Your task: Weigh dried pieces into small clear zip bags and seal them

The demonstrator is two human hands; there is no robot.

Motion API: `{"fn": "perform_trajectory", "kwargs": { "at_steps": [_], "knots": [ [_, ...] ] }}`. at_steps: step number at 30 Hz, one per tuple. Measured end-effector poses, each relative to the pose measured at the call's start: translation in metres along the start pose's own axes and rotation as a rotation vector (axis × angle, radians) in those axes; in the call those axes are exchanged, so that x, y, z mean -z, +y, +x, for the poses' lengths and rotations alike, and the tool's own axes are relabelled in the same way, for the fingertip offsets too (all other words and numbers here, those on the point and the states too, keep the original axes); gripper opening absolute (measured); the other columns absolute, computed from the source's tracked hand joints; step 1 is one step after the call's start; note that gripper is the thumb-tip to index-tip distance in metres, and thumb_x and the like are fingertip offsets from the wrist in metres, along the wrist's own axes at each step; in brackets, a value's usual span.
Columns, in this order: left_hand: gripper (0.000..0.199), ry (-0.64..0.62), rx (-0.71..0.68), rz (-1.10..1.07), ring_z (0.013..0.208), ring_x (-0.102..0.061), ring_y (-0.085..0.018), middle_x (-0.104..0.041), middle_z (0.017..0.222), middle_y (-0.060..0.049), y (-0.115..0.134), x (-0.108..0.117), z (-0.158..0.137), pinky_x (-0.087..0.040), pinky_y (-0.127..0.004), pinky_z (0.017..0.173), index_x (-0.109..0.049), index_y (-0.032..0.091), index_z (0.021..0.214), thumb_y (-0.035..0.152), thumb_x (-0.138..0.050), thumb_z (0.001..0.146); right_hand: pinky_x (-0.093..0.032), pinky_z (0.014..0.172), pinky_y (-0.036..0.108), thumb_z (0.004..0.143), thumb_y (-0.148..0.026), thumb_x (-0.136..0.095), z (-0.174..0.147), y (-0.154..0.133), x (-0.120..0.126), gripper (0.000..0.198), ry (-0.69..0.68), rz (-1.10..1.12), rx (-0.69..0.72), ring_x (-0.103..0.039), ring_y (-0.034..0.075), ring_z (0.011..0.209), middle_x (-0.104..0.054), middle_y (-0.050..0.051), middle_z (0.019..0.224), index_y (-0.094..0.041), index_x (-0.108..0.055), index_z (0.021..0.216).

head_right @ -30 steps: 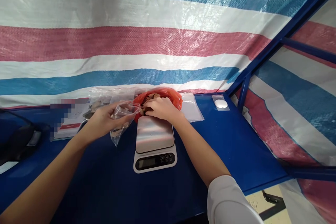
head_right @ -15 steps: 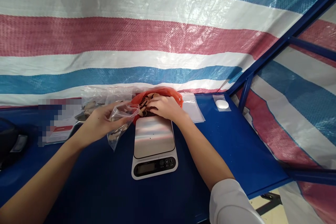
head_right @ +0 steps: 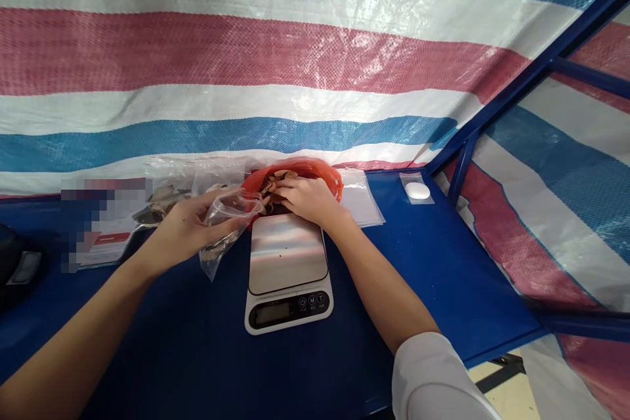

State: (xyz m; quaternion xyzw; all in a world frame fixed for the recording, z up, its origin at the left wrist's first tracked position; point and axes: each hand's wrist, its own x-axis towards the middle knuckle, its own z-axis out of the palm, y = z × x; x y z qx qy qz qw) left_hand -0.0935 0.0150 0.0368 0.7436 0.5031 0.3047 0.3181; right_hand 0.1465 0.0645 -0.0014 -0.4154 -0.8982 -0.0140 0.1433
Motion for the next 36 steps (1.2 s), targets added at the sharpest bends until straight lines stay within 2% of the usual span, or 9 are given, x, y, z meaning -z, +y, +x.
{"fn": "perform_trajectory", "kwargs": {
  "at_steps": [5,10,15,19,22,25,28,31,36],
  "knots": [
    [0.051,0.0,-0.005,0.01,0.088,-0.072,-0.025,-0.079,0.106,-0.003,-0.003,-0.001,0.0,-0.059,-0.038,0.083,-0.071,0.023,0.122,0.053,-0.071,0.081,-0.047,0.074,0.03,0.104,-0.027,-0.048,0.001,-0.002,-0.002,0.032,-0.017,0.007,-0.027,-0.071,0.02,0.101,-0.079,0.002,0.114,-0.024,-0.08,0.107],
    [0.047,0.0,-0.028,-0.005,0.083,-0.072,-0.024,-0.078,0.1,-0.002,-0.003,-0.001,0.0,-0.06,-0.036,0.077,-0.073,0.024,0.119,0.051,-0.072,0.081,-0.042,0.07,0.03,0.097,-0.027,-0.06,0.002,0.003,-0.002,0.023,0.041,0.118,-0.085,-0.067,0.017,0.078,-0.08,0.005,0.093,-0.022,-0.082,0.098],
    [0.055,0.025,-0.054,0.027,0.089,-0.072,-0.026,-0.078,0.106,-0.004,-0.003,-0.004,-0.001,-0.059,-0.039,0.083,-0.069,0.022,0.127,0.053,-0.071,0.082,-0.04,0.064,0.026,0.092,-0.023,-0.065,-0.001,0.008,0.017,0.018,0.114,0.438,-0.129,-0.061,0.012,0.067,-0.077,0.0,0.078,-0.022,-0.083,0.092],
    [0.056,0.038,-0.1,0.026,0.095,-0.072,-0.028,-0.078,0.109,-0.007,-0.001,-0.01,0.001,-0.057,-0.042,0.09,-0.068,0.019,0.128,0.054,-0.069,0.084,-0.047,0.066,0.026,0.09,-0.036,-0.069,-0.007,0.008,0.043,0.021,0.127,0.77,-0.151,-0.065,0.014,0.07,-0.078,0.0,0.08,-0.021,-0.083,0.095],
    [0.054,0.053,-0.138,0.07,0.1,-0.071,-0.029,-0.076,0.116,-0.009,0.003,-0.015,0.003,-0.055,-0.044,0.094,-0.068,0.019,0.127,0.052,-0.069,0.084,-0.052,0.068,0.028,0.086,-0.039,-0.072,-0.01,0.005,0.059,0.025,0.124,0.915,-0.132,-0.068,0.016,0.072,-0.079,0.002,0.086,-0.019,-0.082,0.097],
    [0.052,0.06,-0.202,0.079,0.11,-0.069,-0.03,-0.074,0.124,-0.009,0.007,-0.021,0.006,-0.053,-0.045,0.1,-0.068,0.021,0.127,0.049,-0.07,0.084,-0.053,0.074,0.029,0.087,-0.037,-0.072,-0.012,-0.002,0.071,0.022,0.121,0.912,-0.047,-0.069,0.017,0.08,-0.079,0.003,0.093,-0.018,-0.082,0.095],
    [0.05,0.06,-0.252,0.07,0.116,-0.067,-0.031,-0.071,0.129,-0.01,0.01,-0.025,0.006,-0.052,-0.046,0.103,-0.067,0.021,0.128,0.046,-0.07,0.084,-0.05,0.073,0.028,0.088,-0.032,-0.072,-0.012,-0.014,0.078,0.017,0.089,0.838,0.013,-0.066,0.015,0.077,-0.077,0.001,0.086,-0.019,-0.082,0.09],
    [0.05,0.032,-0.26,0.053,0.111,-0.068,-0.03,-0.073,0.122,-0.011,0.011,-0.029,0.004,-0.055,-0.045,0.097,-0.066,0.019,0.13,0.042,-0.068,0.085,-0.046,0.072,0.027,0.089,-0.023,-0.07,-0.011,-0.027,0.081,0.012,0.061,0.714,0.034,-0.061,0.012,0.07,-0.074,-0.001,0.078,-0.019,-0.08,0.083],
    [0.054,0.002,-0.245,0.013,0.108,-0.066,-0.029,-0.072,0.115,-0.01,0.011,-0.031,0.001,-0.055,-0.043,0.093,-0.063,0.016,0.133,0.039,-0.067,0.084,-0.041,0.067,0.027,0.091,-0.015,-0.065,-0.008,-0.04,0.08,0.024,0.0,0.544,0.095,-0.051,0.01,0.062,-0.068,-0.004,0.067,-0.02,-0.073,0.068]
  ]
}}
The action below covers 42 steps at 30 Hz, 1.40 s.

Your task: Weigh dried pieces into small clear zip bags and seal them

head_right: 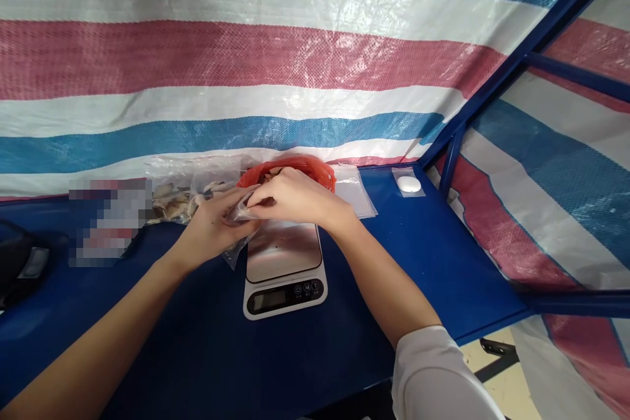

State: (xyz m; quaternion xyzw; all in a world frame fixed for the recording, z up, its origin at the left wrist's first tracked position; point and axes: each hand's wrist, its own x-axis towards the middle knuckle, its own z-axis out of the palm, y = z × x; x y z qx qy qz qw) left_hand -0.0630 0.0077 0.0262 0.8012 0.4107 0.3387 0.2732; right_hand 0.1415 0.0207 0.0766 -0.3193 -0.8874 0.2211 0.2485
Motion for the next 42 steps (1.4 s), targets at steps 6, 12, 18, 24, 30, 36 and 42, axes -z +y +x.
{"fn": "perform_trajectory", "kwargs": {
  "at_steps": [6,12,18,24,30,36,42],
  "knots": [
    [0.053,-0.007,0.016,-0.009,0.114,-0.065,-0.03,-0.071,0.124,-0.009,0.002,0.001,0.001,-0.052,-0.045,0.102,-0.065,0.019,0.13,0.041,-0.069,0.082,-0.045,0.071,0.026,0.092,-0.018,-0.065,0.002,-0.001,-0.004,0.022,-0.014,-0.036,-0.036,-0.058,0.013,0.071,-0.071,-0.005,0.073,-0.024,-0.076,0.074],
    [0.051,0.028,0.003,-0.015,0.119,-0.065,-0.031,-0.07,0.129,-0.01,0.001,0.002,0.0,-0.048,-0.047,0.109,-0.068,0.019,0.127,0.044,-0.071,0.082,-0.052,0.08,0.027,0.091,-0.021,-0.067,0.0,0.005,0.002,0.014,0.022,0.117,-0.051,-0.067,0.015,0.081,-0.077,-0.003,0.089,-0.024,-0.081,0.09],
    [0.058,0.055,-0.032,0.004,0.12,-0.065,-0.032,-0.07,0.129,-0.011,0.006,-0.004,0.003,-0.051,-0.046,0.106,-0.065,0.019,0.132,0.047,-0.073,0.082,-0.055,0.08,0.028,0.088,-0.031,-0.072,-0.008,0.004,0.004,0.015,0.068,0.314,-0.044,-0.071,0.017,0.086,-0.079,0.002,0.093,-0.02,-0.082,0.091],
    [0.067,0.033,-0.022,0.111,0.123,-0.063,-0.032,-0.065,0.137,-0.012,0.015,-0.01,0.0,-0.051,-0.048,0.107,-0.058,0.02,0.141,0.052,-0.071,0.083,-0.055,0.081,0.03,0.088,-0.027,-0.071,-0.021,0.008,0.001,0.013,0.109,0.341,-0.069,-0.071,0.018,0.089,-0.079,0.002,0.089,-0.019,-0.081,0.087],
    [0.065,0.138,-0.114,0.254,0.13,-0.059,-0.031,-0.059,0.145,-0.012,0.006,-0.013,-0.025,-0.048,-0.047,0.113,-0.055,0.023,0.144,0.053,-0.067,0.088,-0.057,0.079,0.033,0.083,-0.038,-0.076,-0.052,0.024,-0.001,0.02,0.236,0.46,-0.166,-0.073,0.02,0.084,-0.08,0.004,0.089,-0.019,-0.081,0.088],
    [0.05,0.179,-0.156,0.326,0.132,-0.059,-0.03,-0.062,0.143,-0.012,-0.006,-0.023,-0.049,-0.047,-0.05,0.116,-0.058,0.024,0.141,0.045,-0.059,0.096,-0.059,0.072,0.033,0.076,-0.055,-0.077,-0.087,0.038,-0.019,0.037,0.397,0.52,-0.33,-0.071,0.019,0.072,-0.079,0.005,0.082,-0.019,-0.08,0.084],
    [0.045,0.126,-0.175,0.318,0.135,-0.057,-0.029,-0.063,0.142,-0.014,-0.01,-0.029,-0.051,-0.045,-0.048,0.118,-0.062,0.018,0.137,0.042,-0.053,0.1,-0.06,0.072,0.033,0.069,-0.055,-0.082,-0.105,0.053,-0.032,0.037,0.48,0.575,-0.43,-0.069,0.017,0.066,-0.076,0.003,0.075,-0.019,-0.08,0.079]
  ]
}}
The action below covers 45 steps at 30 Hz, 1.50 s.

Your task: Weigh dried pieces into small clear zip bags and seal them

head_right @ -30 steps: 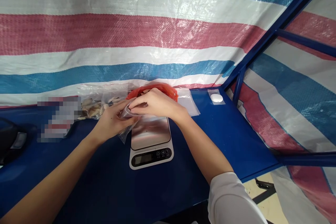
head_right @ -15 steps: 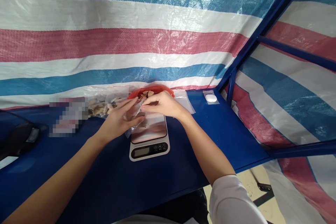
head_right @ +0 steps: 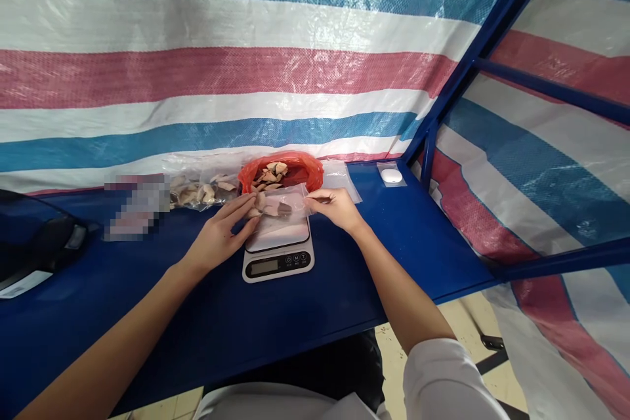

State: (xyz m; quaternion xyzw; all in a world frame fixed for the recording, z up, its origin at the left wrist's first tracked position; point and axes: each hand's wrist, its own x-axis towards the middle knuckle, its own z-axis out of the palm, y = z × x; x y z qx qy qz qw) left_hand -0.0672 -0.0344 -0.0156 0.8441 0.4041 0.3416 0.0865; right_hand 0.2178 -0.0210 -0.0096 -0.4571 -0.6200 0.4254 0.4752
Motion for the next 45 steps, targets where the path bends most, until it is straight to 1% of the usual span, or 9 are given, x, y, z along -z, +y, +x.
{"fn": "perform_trajectory", "kwargs": {
  "at_steps": [6,9,12,16,22,27,30,37,45],
  "knots": [
    [0.048,-0.045,0.018,-0.042,0.137,-0.055,-0.028,-0.059,0.147,-0.014,0.001,0.001,0.005,-0.042,-0.047,0.12,-0.063,0.018,0.136,0.047,-0.05,0.1,-0.062,0.073,0.034,0.065,-0.055,-0.084,-0.002,0.005,0.004,0.04,-0.033,0.05,-0.085,-0.07,0.017,0.069,-0.077,0.003,0.078,-0.018,-0.08,0.079],
    [0.048,0.012,0.052,-0.027,0.137,-0.055,-0.027,-0.06,0.146,-0.012,0.002,0.007,0.001,-0.041,-0.047,0.12,-0.063,0.02,0.136,0.048,-0.05,0.1,-0.063,0.074,0.036,0.065,-0.053,-0.085,-0.005,0.002,0.012,0.039,-0.038,0.052,-0.098,-0.072,0.02,0.076,-0.078,0.004,0.083,-0.019,-0.081,0.083],
    [0.046,0.088,0.125,0.016,0.135,-0.057,-0.027,-0.061,0.144,-0.011,0.0,0.015,-0.009,-0.045,-0.046,0.117,-0.063,0.022,0.135,0.048,-0.049,0.099,-0.064,0.077,0.039,0.07,-0.054,-0.082,-0.01,-0.001,0.024,0.039,0.036,-0.004,-0.059,-0.075,0.025,0.087,-0.08,0.006,0.091,-0.019,-0.082,0.088],
    [0.046,0.101,0.181,0.082,0.129,-0.061,-0.028,-0.066,0.137,-0.013,-0.01,0.021,-0.026,-0.047,-0.048,0.114,-0.066,0.021,0.131,0.048,-0.046,0.099,-0.061,0.093,0.042,0.083,-0.048,-0.073,-0.02,0.001,0.037,0.033,0.121,-0.274,0.045,-0.075,0.028,0.102,-0.08,0.008,0.106,-0.02,-0.08,0.099],
    [0.052,-0.042,0.186,0.206,0.137,-0.054,-0.036,-0.063,0.141,-0.017,-0.025,0.017,-0.043,-0.04,-0.058,0.116,-0.066,0.019,0.134,0.048,-0.043,0.098,-0.051,0.11,0.047,0.098,-0.037,-0.057,-0.037,0.011,0.03,0.031,-0.046,-0.872,0.191,-0.059,0.03,0.134,-0.069,0.008,0.134,-0.026,-0.073,0.121],
    [0.055,-0.135,0.204,0.315,0.145,-0.044,-0.036,-0.053,0.153,-0.013,-0.031,0.011,-0.05,-0.033,-0.059,0.121,-0.06,0.022,0.142,0.049,-0.041,0.098,-0.034,0.123,0.053,0.102,-0.041,-0.048,-0.045,0.025,0.022,0.048,-0.149,-1.106,0.17,-0.04,0.033,0.149,-0.049,0.011,0.156,-0.022,-0.057,0.145],
    [0.056,-0.161,0.213,0.351,0.146,-0.042,-0.037,-0.05,0.155,-0.012,-0.031,0.01,-0.05,-0.031,-0.06,0.121,-0.058,0.022,0.145,0.049,-0.042,0.098,-0.029,0.125,0.054,0.105,-0.043,-0.04,-0.047,0.03,0.02,0.051,-0.177,-1.151,0.136,-0.035,0.032,0.152,-0.043,0.011,0.16,-0.021,-0.052,0.15],
    [0.062,-0.281,0.256,0.448,0.15,-0.036,-0.036,-0.042,0.16,-0.013,-0.023,0.013,-0.046,-0.028,-0.056,0.124,-0.053,0.014,0.149,0.047,-0.033,0.1,-0.028,0.125,0.052,0.105,-0.045,-0.038,-0.047,0.031,0.019,0.053,-0.178,-1.176,0.115,-0.033,0.03,0.153,-0.041,0.009,0.161,-0.023,-0.05,0.152],
    [0.063,-0.274,0.246,0.46,0.15,-0.036,-0.036,-0.042,0.16,-0.013,-0.025,0.012,-0.047,-0.028,-0.055,0.124,-0.053,0.014,0.149,0.048,-0.032,0.1,-0.028,0.125,0.053,0.105,-0.045,-0.039,-0.047,0.029,0.019,0.053,-0.183,-1.168,0.105,-0.033,0.03,0.153,-0.041,0.009,0.161,-0.022,-0.049,0.152]
  ]
}}
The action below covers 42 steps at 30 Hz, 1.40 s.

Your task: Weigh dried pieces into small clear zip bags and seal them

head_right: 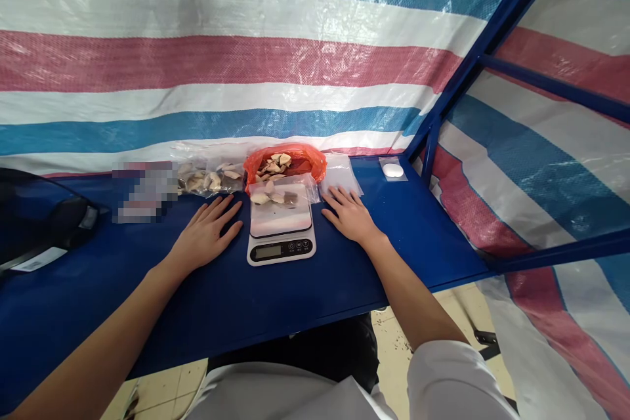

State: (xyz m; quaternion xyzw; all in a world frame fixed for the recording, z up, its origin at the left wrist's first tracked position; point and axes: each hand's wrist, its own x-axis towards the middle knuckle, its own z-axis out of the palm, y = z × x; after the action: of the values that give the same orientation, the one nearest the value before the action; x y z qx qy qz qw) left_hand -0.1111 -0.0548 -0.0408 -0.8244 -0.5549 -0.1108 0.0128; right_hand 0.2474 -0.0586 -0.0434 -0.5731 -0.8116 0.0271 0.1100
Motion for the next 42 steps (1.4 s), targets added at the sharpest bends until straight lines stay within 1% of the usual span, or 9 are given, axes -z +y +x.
{"fn": "perform_trajectory", "kwargs": {
  "at_steps": [10,13,15,19,23,27,31,37,42],
  "knots": [
    [0.061,0.061,-0.024,-0.06,0.147,-0.041,-0.038,-0.046,0.157,-0.015,-0.004,-0.005,0.0,-0.032,-0.06,0.121,-0.057,0.015,0.145,0.049,-0.037,0.099,-0.028,0.125,0.053,0.105,-0.041,-0.042,0.0,-0.001,0.001,0.052,0.004,-0.007,0.011,-0.034,0.031,0.152,-0.042,0.01,0.16,-0.019,-0.051,0.151],
    [0.058,0.122,-0.038,-0.09,0.143,-0.047,-0.038,-0.053,0.151,-0.017,-0.004,-0.005,0.0,-0.035,-0.06,0.119,-0.063,0.014,0.139,0.048,-0.04,0.098,-0.031,0.124,0.052,0.103,-0.04,-0.046,0.0,-0.001,0.004,0.05,0.028,-0.004,0.019,-0.038,0.032,0.15,-0.045,0.011,0.159,-0.019,-0.054,0.148],
    [0.054,0.186,-0.065,-0.123,0.137,-0.054,-0.037,-0.06,0.145,-0.018,-0.003,-0.002,0.001,-0.039,-0.058,0.118,-0.067,0.014,0.133,0.047,-0.042,0.098,-0.037,0.122,0.05,0.102,-0.041,-0.049,0.001,-0.001,0.007,0.049,0.069,0.03,0.021,-0.041,0.032,0.148,-0.048,0.009,0.157,-0.02,-0.058,0.145],
    [0.044,0.337,-0.103,-0.229,0.125,-0.064,-0.031,-0.069,0.132,-0.014,0.003,0.008,0.008,-0.049,-0.048,0.111,-0.07,0.017,0.125,0.043,-0.046,0.099,-0.052,0.11,0.045,0.099,-0.042,-0.052,0.005,-0.004,0.018,0.044,0.184,0.235,-0.047,-0.057,0.03,0.136,-0.058,0.005,0.149,-0.026,-0.064,0.139],
    [0.039,0.41,-0.152,-0.342,0.123,-0.065,-0.027,-0.069,0.132,-0.012,0.013,0.018,0.023,-0.052,-0.043,0.109,-0.069,0.018,0.126,0.04,-0.05,0.1,-0.054,0.108,0.042,0.095,-0.047,-0.057,0.016,-0.012,0.027,0.038,0.294,0.588,-0.149,-0.069,0.029,0.12,-0.074,0.004,0.126,-0.026,-0.075,0.122],
    [0.039,0.375,-0.23,-0.446,0.128,-0.062,-0.027,-0.067,0.135,-0.013,0.023,0.02,0.039,-0.049,-0.044,0.113,-0.068,0.018,0.127,0.041,-0.05,0.1,-0.058,0.102,0.044,0.081,-0.053,-0.073,0.033,-0.023,0.025,0.045,0.316,0.968,-0.285,-0.074,0.031,0.109,-0.079,0.007,0.113,-0.02,-0.079,0.111],
    [0.042,0.303,-0.27,-0.515,0.128,-0.062,-0.026,-0.065,0.138,-0.012,0.03,0.018,0.046,-0.047,-0.045,0.115,-0.066,0.021,0.13,0.045,-0.05,0.1,-0.064,0.086,0.044,0.065,-0.056,-0.084,0.044,-0.031,0.021,0.056,0.29,1.206,-0.364,-0.075,0.03,0.098,-0.08,0.008,0.106,-0.017,-0.08,0.104],
    [0.044,0.252,-0.261,-0.56,0.129,-0.061,-0.027,-0.065,0.138,-0.013,0.035,0.019,0.045,-0.046,-0.045,0.115,-0.068,0.02,0.129,0.047,-0.048,0.1,-0.065,0.081,0.039,0.053,-0.044,-0.093,0.044,-0.034,0.021,0.047,0.246,1.41,-0.398,-0.074,0.023,0.087,-0.079,0.003,0.087,-0.018,-0.08,0.09],
    [0.046,0.226,-0.241,-0.556,0.129,-0.061,-0.026,-0.065,0.138,-0.013,0.038,0.021,0.044,-0.045,-0.044,0.116,-0.068,0.019,0.129,0.048,-0.048,0.099,-0.065,0.077,0.035,0.053,-0.04,-0.094,0.041,-0.033,0.023,0.047,0.202,1.461,-0.415,-0.074,0.022,0.088,-0.078,0.003,0.088,-0.019,-0.079,0.093]
  ]
}}
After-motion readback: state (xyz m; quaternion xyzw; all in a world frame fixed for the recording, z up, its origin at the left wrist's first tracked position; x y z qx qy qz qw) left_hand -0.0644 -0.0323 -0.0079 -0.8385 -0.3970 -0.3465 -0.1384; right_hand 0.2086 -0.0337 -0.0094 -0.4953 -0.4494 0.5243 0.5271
